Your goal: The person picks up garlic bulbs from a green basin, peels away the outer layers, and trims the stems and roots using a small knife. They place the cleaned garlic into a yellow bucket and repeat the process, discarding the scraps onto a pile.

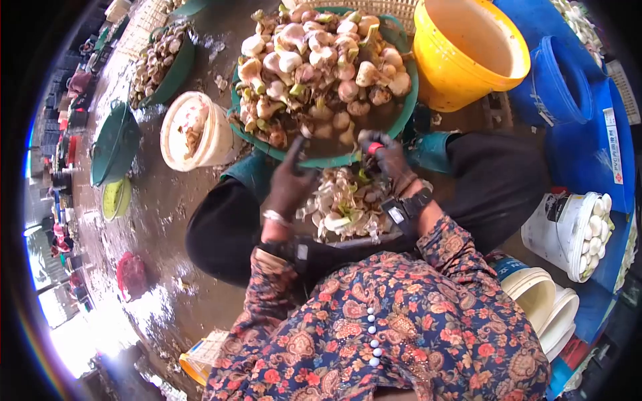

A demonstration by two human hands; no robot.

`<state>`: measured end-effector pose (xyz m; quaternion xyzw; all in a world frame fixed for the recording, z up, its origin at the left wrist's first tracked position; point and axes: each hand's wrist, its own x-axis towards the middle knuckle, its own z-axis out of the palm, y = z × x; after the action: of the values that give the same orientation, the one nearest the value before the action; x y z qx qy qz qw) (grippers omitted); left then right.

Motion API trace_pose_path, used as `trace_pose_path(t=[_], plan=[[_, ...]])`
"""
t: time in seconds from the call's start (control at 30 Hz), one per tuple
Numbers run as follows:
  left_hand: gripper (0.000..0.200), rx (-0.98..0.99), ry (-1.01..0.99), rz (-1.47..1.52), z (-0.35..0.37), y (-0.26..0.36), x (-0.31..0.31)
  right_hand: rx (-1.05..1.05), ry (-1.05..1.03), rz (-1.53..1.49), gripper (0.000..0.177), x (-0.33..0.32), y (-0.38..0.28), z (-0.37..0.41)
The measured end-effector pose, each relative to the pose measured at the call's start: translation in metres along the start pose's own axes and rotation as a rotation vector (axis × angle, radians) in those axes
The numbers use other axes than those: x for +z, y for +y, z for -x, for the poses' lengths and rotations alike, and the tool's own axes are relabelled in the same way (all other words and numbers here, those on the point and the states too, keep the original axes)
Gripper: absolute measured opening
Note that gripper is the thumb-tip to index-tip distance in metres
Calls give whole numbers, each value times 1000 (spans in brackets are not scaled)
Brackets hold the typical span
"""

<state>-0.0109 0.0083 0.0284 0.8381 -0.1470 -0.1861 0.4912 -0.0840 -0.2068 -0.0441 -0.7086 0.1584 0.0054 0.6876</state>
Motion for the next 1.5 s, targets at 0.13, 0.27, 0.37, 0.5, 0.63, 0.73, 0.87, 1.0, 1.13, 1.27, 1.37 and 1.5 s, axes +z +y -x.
trace_pose_path(t=[0.13, 0.27, 0.37, 0.5, 0.63, 0.73, 0.87, 1.0, 1.13, 1.27, 1.37, 1.5], plan=[[39, -217, 135, 49, -15, -35, -37, 20, -314, 982, 21, 44, 3, 9], [34, -106, 327, 117, -18, -38, -26, -94, -693, 1066, 18, 98, 28, 20], [32, -99, 277, -17, -17, -43, -24, -50, -827, 1399, 27, 129, 122, 25], [33, -99, 345, -58, -19, -49, -29, 143, -782, 1306, 36, 112, 127, 14], [34, -159, 274, -109, -28, -50, -23, 192, -975, 1164, 46, 102, 104, 9], [41, -102, 198, -411, -52, -31, -8, 9, -1095, 1310, 31, 94, 57, 2], [54, -140, -7, -775, -98, -35, 37, 1, -906, 1272, 27, 46, -78, 5], [70, -270, -185, -977, -121, -22, 70, 170, -551, 1240, 33, -8, -105, -1], [36, -79, -137, -938, -126, -32, 73, 188, -383, 1143, 37, -54, -127, -13], [45, 5, -125, -958, -138, -74, 71, -74, -12, 90, 32, -103, -191, -34], [62, 76, -201, -785, -117, -49, 53, -128, -25, -616, 43, -106, -229, -26], [56, -113, -119, -283, -111, -65, 48, -77, 122, -154, 37, -59, -190, 21]])
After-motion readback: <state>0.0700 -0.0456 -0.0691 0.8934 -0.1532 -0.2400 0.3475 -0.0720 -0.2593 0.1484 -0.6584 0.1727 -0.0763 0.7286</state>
